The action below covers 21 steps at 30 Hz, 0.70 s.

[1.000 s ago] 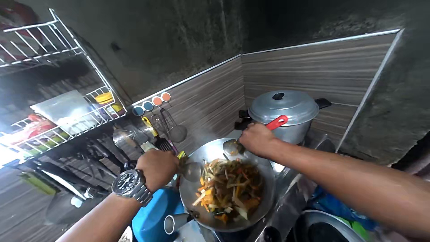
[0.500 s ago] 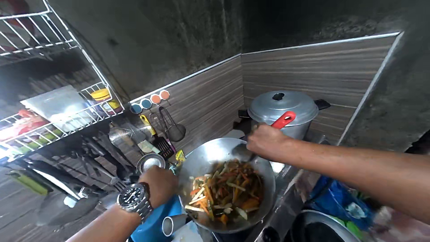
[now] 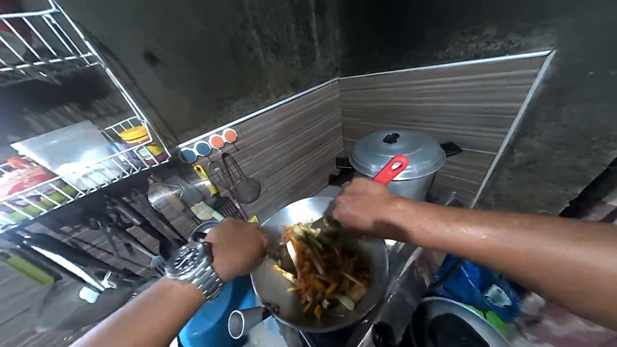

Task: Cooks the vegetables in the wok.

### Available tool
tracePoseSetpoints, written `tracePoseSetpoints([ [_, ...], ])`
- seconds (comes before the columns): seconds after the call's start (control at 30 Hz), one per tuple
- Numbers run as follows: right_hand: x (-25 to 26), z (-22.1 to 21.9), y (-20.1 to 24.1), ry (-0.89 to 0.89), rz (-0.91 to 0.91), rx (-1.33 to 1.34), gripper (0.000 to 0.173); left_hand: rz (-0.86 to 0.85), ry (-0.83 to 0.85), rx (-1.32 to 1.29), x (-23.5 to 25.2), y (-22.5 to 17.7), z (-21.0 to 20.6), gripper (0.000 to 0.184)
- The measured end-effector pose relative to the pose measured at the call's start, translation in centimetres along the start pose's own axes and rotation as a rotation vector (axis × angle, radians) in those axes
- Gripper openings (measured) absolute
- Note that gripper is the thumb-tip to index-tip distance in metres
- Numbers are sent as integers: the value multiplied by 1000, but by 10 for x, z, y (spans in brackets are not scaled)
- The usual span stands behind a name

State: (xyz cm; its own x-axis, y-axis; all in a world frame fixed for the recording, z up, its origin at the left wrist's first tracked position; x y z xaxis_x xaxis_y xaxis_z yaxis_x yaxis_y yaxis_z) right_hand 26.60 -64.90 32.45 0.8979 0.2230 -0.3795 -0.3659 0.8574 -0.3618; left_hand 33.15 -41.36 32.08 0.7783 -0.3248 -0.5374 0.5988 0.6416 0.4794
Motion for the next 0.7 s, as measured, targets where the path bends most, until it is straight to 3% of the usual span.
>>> tracePoseSetpoints([
  [0.13, -8, 0, -2, 222, -136, -7, 11, 41, 136, 35, -17, -1, -11, 36],
  [0.23, -7, -13, 5, 369, -29, 69, 15, -71, 182, 30, -8, -20, -29, 32],
  [0.37, 10, -25, 20, 270, 155, 76, 11, -171, 129, -3, 10, -46, -29, 37],
  [0.47, 16, -20, 16, 186, 136, 86, 11, -120, 138, -28, 9, -46, -9, 38],
  [0.63, -8, 7, 5, 55, 35, 11, 12, -47, -86, 25, -8, -7, 12, 34],
  [0.7, -7, 12, -1, 45, -52, -8, 12, 30, -97, 56, -16, 3, 16, 31],
])
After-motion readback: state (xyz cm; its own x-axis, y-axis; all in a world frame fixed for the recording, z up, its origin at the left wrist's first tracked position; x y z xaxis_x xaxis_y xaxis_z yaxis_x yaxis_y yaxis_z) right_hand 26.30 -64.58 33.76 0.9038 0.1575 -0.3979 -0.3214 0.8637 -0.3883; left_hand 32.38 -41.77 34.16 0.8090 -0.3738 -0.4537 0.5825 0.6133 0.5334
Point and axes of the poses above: each hand's wrist, its own x-axis towards the middle knuckle, its own z-axis out of the back of the hand, y = z × x, the point moved 1 cm from there along x, towards the middle knuckle, and after that the axes turned 15 degrees about y, right-handed, at the moved point
